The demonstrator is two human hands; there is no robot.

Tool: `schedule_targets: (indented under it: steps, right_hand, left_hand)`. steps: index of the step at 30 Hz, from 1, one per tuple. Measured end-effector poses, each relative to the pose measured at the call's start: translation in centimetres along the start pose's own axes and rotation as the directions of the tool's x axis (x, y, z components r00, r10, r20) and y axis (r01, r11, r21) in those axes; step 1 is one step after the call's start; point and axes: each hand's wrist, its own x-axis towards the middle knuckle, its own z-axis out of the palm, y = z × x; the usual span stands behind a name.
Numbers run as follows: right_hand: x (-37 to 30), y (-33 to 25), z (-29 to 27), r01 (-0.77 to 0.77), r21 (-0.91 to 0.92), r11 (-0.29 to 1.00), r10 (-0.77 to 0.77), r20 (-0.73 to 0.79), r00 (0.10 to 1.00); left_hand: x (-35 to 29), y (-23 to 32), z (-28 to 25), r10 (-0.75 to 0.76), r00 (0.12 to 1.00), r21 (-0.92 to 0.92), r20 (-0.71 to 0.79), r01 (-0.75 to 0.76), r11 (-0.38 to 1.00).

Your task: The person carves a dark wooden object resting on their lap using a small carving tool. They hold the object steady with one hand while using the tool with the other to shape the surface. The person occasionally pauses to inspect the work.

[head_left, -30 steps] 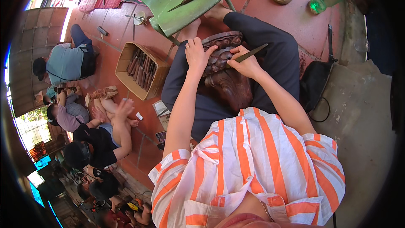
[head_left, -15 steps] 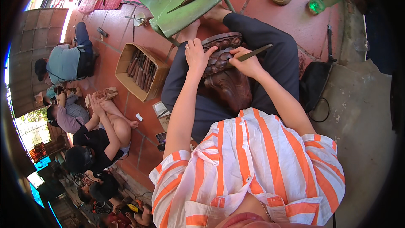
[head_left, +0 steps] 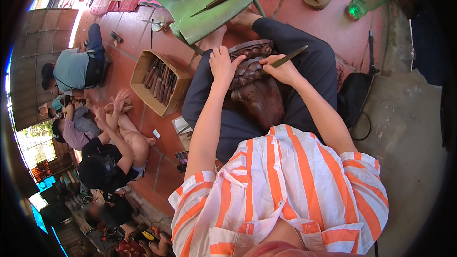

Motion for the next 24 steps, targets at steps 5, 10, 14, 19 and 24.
schedule_targets:
  steps: [5,10,14,19,24]
  right_hand:
    - [-1.6,-0.5,2.4,0.138,-0.247,0.959,-0.174,-0.129,0.976]
    - [-0.5,0.6,1.1,0.025,0.031,0.999,-0.021,-0.102,0.995]
    - [-1.9,-0.4,3.1,0.123,-0.197,0.973,-0.162,-0.196,0.967]
    - [-1.5,0.9,1.9,0.067,0.090,0.994,-0.046,-0.221,0.974]
    - [-4.7,0.6,1.5,0.194,0.136,0.972,-0.129,-0.384,0.914]
  left_hand:
    - [0.2,-0.1,0.0,0.002,1.000,-0.007,-0.006,-0.002,1.000]
    - [0.0,0.1,0.2,0.013,1.000,-0.004,-0.024,-0.013,1.000]
    - [0.1,-0.1,0.0,-0.001,1.000,-0.006,-0.008,0.001,1.000]
    - [-0.1,0.1,0.2,0.018,1.000,-0.008,-0.021,-0.018,1.000]
    - [-0.1,-0.2,0.3,0.013,1.000,-0.003,-0.024,-0.013,1.000]
